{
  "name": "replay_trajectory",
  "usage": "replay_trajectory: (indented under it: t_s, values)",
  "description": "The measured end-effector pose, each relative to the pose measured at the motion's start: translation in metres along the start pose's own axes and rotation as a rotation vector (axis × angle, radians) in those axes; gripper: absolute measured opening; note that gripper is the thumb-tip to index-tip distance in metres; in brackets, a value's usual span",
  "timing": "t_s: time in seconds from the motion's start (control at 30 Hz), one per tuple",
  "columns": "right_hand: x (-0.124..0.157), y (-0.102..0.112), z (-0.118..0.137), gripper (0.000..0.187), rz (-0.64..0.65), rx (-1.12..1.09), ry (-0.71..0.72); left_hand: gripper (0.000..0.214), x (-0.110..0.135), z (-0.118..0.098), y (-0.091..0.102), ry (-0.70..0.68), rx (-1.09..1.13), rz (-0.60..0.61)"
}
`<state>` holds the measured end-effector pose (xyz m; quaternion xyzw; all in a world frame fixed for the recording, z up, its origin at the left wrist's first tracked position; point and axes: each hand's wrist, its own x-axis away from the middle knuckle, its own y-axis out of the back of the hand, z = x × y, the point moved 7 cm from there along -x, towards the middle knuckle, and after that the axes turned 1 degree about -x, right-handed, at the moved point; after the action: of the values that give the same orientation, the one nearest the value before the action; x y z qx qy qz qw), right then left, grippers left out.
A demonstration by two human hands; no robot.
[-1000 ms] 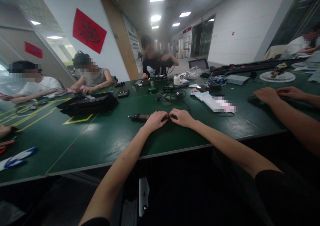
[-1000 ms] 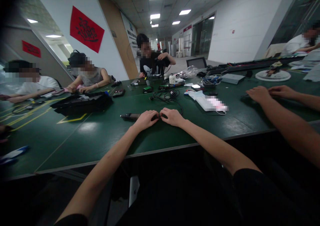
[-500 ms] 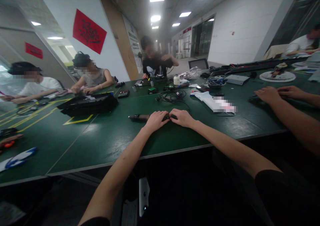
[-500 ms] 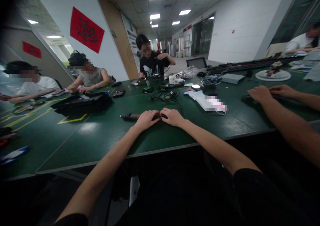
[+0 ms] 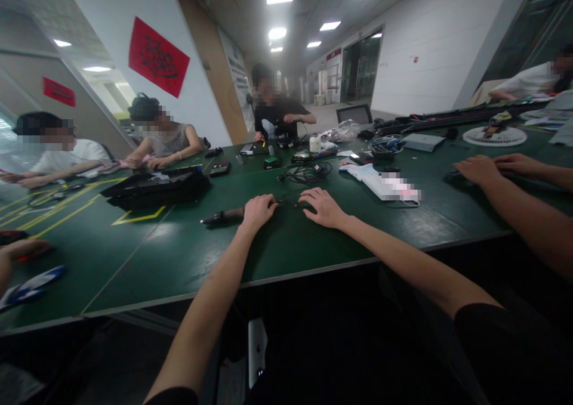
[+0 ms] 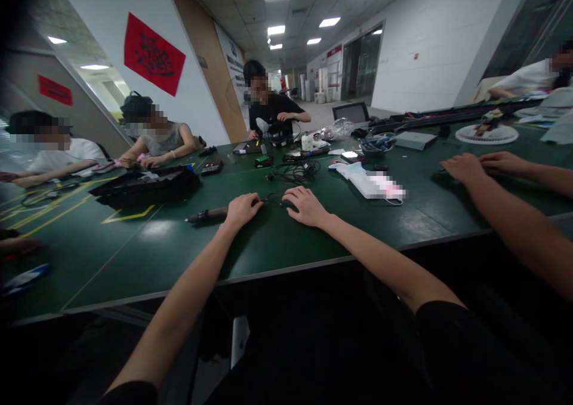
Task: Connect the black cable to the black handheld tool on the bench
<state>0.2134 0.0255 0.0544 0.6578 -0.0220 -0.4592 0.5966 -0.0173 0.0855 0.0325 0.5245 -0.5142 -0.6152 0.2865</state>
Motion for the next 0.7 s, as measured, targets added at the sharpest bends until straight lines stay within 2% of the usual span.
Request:
replay_trajectory:
  t_s: [0.1,0.17,0.23,0.3,0.4,0.53,0.7]
  values:
    - [0.000,-0.002,-0.002,0.036,0.014,-0.006,0.001,0.027,0.016,0.067,0.009,0.368,-0.035,-0.035]
    - [0.000,-0.003,-0.004,0.036,0.016,-0.008,-0.003,0.030,0.034,0.105,0.020,0.594,-0.106,-0.151]
    - [0.001,-0.004,-0.005,0.035,0.016,-0.012,-0.001,0.031,0.050,0.132,0.029,0.764,-0.160,-0.240]
    - [0.001,-0.004,-0.006,0.033,0.016,-0.015,0.002,0.034,0.059,0.146,0.030,0.852,-0.178,-0.266]
    - [0.001,-0.004,-0.006,0.030,0.016,-0.016,0.002,0.036,0.061,0.153,0.028,0.863,-0.191,-0.246]
    - [0.001,-0.004,-0.006,0.030,0.022,-0.026,0.001,0.036,0.058,0.151,0.026,0.801,-0.226,-0.206]
    - [0.000,-0.003,-0.005,0.031,0.032,-0.030,-0.005,0.036,0.045,0.132,0.022,0.604,-0.198,-0.069]
